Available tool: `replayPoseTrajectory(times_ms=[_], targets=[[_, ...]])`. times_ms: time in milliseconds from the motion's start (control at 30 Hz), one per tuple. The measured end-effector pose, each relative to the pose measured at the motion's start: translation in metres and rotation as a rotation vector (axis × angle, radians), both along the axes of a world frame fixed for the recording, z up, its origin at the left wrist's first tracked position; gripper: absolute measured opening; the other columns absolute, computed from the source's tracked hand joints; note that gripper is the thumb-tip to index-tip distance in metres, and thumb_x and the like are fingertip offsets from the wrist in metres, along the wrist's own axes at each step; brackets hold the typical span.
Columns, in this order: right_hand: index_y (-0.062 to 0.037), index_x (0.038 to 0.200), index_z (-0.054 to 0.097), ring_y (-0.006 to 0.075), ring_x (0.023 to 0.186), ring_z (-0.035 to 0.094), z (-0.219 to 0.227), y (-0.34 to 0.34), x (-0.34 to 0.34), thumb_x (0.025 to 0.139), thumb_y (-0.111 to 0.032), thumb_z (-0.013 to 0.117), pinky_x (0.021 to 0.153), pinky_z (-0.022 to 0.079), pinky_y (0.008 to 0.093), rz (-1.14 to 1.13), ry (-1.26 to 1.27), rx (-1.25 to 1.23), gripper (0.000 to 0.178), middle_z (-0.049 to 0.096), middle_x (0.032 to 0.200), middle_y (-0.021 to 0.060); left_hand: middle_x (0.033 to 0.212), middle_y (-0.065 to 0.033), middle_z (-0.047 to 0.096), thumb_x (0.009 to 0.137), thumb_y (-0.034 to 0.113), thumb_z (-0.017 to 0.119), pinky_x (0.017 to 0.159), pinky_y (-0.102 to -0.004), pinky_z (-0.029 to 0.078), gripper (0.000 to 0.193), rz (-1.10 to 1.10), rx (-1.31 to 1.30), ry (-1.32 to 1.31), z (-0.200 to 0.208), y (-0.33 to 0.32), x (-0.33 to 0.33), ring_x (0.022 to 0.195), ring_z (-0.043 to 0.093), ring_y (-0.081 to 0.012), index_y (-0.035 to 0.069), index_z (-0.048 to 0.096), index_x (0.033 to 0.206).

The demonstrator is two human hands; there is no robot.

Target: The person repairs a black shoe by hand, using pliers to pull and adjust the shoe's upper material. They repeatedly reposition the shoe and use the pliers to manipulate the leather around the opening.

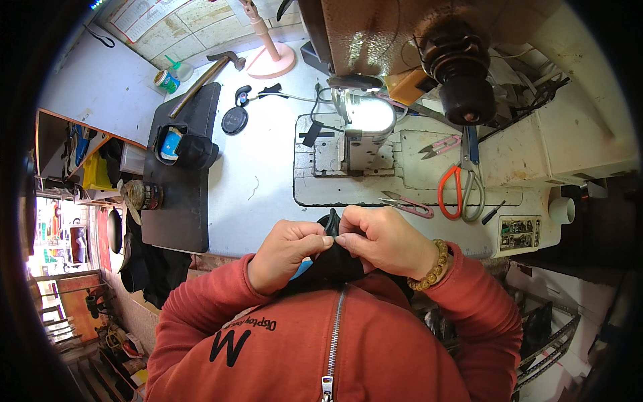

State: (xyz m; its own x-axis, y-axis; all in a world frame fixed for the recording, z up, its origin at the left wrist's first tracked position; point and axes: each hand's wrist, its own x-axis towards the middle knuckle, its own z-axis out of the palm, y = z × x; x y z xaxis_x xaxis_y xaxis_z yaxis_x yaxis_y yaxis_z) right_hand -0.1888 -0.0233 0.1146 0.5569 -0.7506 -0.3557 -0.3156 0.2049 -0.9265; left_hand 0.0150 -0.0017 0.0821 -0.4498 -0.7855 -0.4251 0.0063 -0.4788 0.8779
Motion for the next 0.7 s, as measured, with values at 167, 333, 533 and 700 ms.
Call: replayPoseTrajectory(times_ms=[167,333,533,700], targets=[[0.0001,0.084,0.054,0.0069,0.049,0.055,-0.0018,0.0003,0.0001,0.090,-0.008,0.060,0.044,0.042,0.0226,-0.013,-0.010,0.023,0.012,0.057,0.065,0.0020,0.064,0.0038,0.053,0.090,0.012,0.058,0.056,-0.0216,0.037,0.022,-0.005,0.027,0.026,-0.0005,0.0001,0.0003,0.061,0.045,-0.0037,0.000,0.062,0.072],[-0.0004,0.085,0.054,0.0068,0.049,0.054,-0.0015,0.0003,-0.0008,0.090,-0.009,0.059,0.044,0.042,0.0224,-0.011,-0.022,0.049,0.011,0.057,0.065,0.0019,0.070,0.0029,0.058,0.093,0.012,0.057,0.062,-0.0218,0.041,0.021,-0.050,0.056,0.056,-0.0002,-0.0009,0.0045,0.066,0.049,-0.0045,0.002,0.064,0.076],[-0.0006,0.085,0.054,0.0064,0.050,0.054,-0.0011,0.0002,-0.0010,0.091,-0.009,0.059,0.045,0.042,0.0219,-0.023,-0.048,0.086,0.012,0.057,0.066,0.0012,0.072,0.0033,0.058,0.094,0.013,0.056,0.063,-0.0221,0.041,0.021,-0.069,0.024,0.023,-0.0006,-0.0002,0.0052,0.067,0.049,-0.0044,0.001,0.064,0.079],[-0.0010,0.084,0.054,0.0060,0.049,0.053,-0.0013,0.0007,-0.0003,0.091,-0.009,0.059,0.044,0.042,0.0215,-0.024,-0.041,0.104,0.011,0.056,0.066,0.0007,0.073,0.0032,0.058,0.094,0.013,0.056,0.064,-0.0218,0.041,0.021,-0.055,0.035,0.056,-0.0012,0.0011,0.0058,0.068,0.050,-0.0044,0.001,0.065,0.080]])
